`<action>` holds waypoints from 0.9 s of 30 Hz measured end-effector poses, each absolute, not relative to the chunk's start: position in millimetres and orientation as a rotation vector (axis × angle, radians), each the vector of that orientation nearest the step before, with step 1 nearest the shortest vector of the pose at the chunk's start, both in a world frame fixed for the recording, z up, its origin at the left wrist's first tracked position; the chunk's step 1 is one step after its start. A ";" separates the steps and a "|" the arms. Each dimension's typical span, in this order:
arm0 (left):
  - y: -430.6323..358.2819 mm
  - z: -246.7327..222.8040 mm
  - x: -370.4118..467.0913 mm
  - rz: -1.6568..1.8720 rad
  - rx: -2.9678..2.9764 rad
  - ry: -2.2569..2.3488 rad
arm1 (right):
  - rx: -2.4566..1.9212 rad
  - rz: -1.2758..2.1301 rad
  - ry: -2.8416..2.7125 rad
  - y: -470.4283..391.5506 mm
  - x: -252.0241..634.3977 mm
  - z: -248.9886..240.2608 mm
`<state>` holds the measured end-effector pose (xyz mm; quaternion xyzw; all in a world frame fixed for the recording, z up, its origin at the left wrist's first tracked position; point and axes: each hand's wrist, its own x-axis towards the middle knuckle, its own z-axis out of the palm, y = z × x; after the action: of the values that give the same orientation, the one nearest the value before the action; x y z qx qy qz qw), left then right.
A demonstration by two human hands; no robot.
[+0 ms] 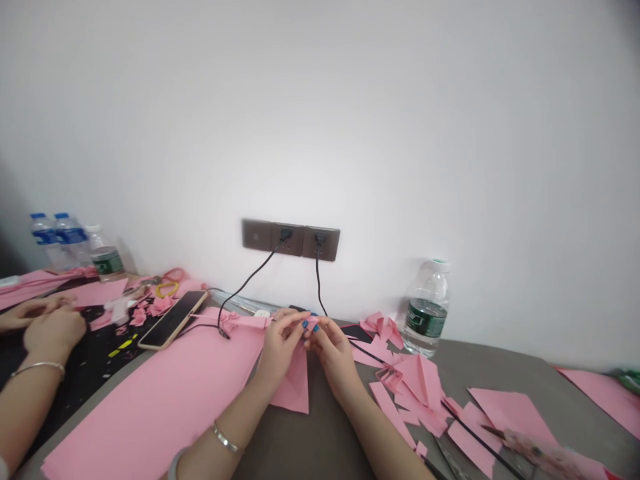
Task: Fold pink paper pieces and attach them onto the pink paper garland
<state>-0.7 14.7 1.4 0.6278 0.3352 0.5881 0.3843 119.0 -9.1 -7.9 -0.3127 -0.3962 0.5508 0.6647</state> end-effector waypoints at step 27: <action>8.5 5.4 5.1 1.418 1.385 0.698 | -0.824 1.001 -1.050 -11.6 119.4 -3.6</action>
<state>5.1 8.5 5.4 0.5720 0.2883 0.5854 0.4970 119.4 -11.6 -3.6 -0.3659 -0.4663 0.4443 0.6718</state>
